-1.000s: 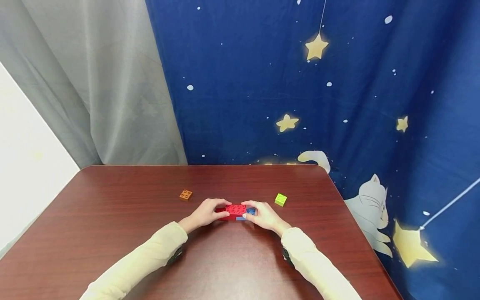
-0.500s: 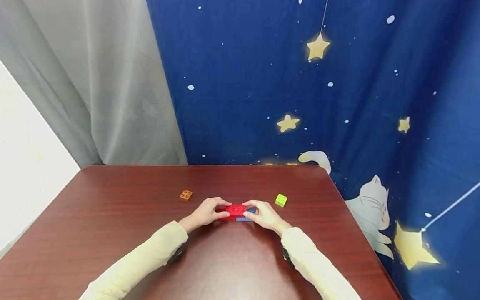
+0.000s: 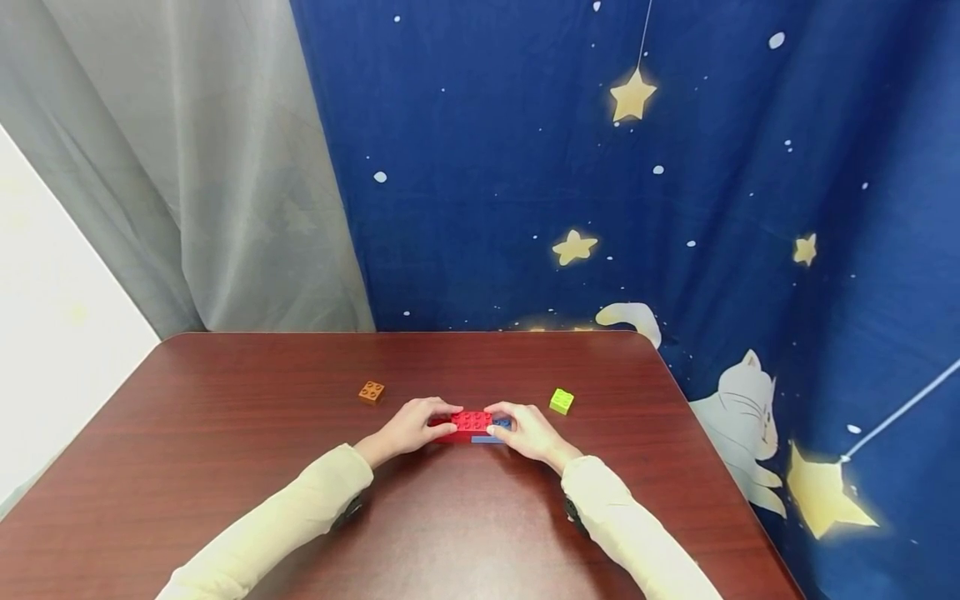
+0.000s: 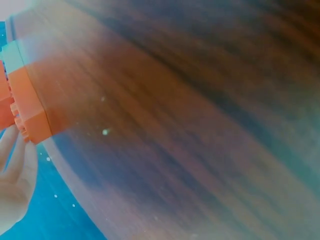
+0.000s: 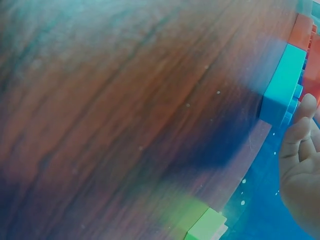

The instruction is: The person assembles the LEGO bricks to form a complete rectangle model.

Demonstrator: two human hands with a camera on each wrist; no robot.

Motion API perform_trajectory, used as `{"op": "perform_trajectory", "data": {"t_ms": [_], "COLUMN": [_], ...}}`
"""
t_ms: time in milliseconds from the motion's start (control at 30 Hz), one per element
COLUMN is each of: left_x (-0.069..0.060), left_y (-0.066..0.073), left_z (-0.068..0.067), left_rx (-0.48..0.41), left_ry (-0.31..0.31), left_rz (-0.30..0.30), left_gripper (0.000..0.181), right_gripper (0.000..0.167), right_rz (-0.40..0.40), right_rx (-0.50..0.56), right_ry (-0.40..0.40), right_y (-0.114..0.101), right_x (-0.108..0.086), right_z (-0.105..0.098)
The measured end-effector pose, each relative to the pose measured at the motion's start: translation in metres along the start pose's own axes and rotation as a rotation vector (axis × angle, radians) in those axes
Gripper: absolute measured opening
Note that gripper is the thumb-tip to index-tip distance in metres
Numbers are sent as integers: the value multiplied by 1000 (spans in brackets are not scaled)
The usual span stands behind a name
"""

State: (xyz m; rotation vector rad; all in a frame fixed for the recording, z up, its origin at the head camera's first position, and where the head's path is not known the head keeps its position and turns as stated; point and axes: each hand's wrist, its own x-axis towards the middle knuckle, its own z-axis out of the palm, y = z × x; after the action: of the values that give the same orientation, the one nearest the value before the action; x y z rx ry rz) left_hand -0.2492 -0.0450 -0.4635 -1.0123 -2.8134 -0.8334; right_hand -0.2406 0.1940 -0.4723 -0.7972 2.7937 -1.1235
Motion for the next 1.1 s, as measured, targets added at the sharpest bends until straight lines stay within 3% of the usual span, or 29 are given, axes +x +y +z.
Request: {"op": "perform_trajectory", "data": {"t_ms": [167, 433, 667, 867, 1100], "left_x": [1, 4, 4, 4, 5], "left_y": [0, 2, 0, 0, 0], "left_z": [-1, -3, -3, -3, -2], "left_rx": [-36, -60, -2, -62, -71], "left_ry": [21, -9, -37, -32, -46], "left_rz": [36, -13, -20, -33, -58], "left_gripper": [33, 26, 29, 27, 27], "right_gripper": [34, 35, 35, 36, 32], "right_rz": [-49, -22, -10, -28, -8], "right_rx": [0, -22, -3, 32, 92], "right_ry": [2, -26, -34, -22, -45], "right_y": [0, -3, -2, 0, 0], "right_x": [0, 3, 2, 2, 4], "right_z": [-1, -4, -2, -2, -3]}}
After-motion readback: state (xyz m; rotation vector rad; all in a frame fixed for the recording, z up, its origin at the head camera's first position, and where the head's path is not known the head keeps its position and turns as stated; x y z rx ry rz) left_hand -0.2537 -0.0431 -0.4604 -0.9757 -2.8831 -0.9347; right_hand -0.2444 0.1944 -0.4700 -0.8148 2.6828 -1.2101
